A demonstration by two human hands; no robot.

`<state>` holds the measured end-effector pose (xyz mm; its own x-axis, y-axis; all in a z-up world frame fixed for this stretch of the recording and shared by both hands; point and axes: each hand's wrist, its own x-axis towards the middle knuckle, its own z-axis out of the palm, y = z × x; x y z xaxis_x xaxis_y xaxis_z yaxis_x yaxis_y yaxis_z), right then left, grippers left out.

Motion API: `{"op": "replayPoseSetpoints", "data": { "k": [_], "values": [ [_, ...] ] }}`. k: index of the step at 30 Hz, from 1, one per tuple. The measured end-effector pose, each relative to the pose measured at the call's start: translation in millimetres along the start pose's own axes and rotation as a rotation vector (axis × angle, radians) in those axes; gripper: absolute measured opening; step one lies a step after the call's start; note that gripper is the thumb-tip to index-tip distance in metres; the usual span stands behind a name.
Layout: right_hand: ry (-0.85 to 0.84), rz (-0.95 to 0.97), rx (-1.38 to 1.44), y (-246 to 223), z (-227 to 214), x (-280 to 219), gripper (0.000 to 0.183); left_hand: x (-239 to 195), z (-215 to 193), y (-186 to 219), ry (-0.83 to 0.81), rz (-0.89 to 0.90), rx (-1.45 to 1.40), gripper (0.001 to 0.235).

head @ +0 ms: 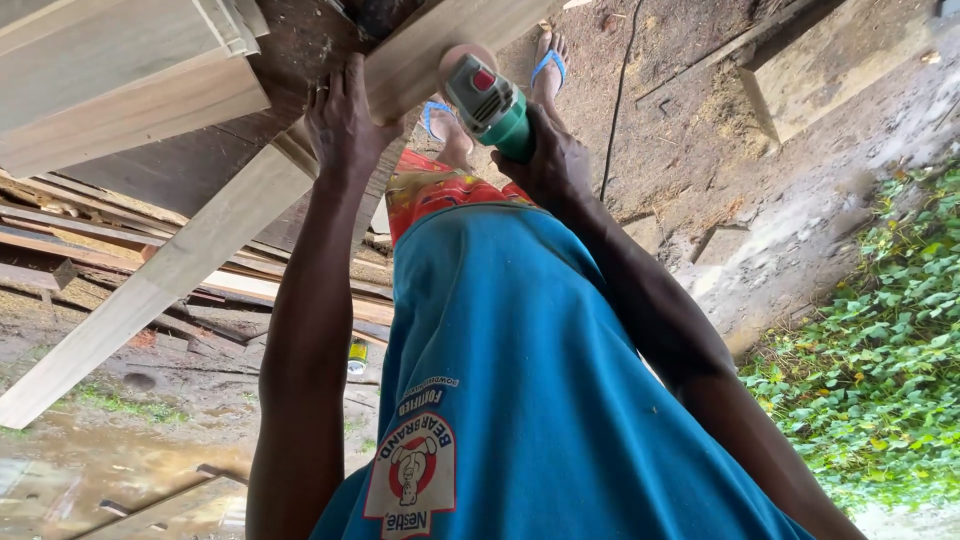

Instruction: The person uses a handheld power sander to smooth the surface of a long wooden plank. They hold the plank with one hand while moving the sander along its length with the other, working underneath a wooden structure.

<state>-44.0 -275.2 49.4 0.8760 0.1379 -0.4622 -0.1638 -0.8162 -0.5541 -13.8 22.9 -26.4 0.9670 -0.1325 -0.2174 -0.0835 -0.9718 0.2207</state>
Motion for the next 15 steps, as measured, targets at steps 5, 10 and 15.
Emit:
{"op": "replayPoseSetpoints", "data": {
  "k": [5, 10, 15],
  "values": [
    [0.016, 0.004, 0.012, 20.8, -12.7, 3.7, 0.062, -1.5, 11.5, -3.8, -0.072, -0.049, -0.003, 0.114],
    [0.075, -0.004, 0.037, 45.3, -31.7, 10.1, 0.064, -1.3, 14.7, -6.1, -0.076, -0.047, 0.025, 0.116],
    [0.121, 0.018, 0.125, 50.3, -59.9, 13.4, 0.051, 0.0, 6.1, -2.0, -0.037, -0.030, 0.052, 0.110]
  ]
}}
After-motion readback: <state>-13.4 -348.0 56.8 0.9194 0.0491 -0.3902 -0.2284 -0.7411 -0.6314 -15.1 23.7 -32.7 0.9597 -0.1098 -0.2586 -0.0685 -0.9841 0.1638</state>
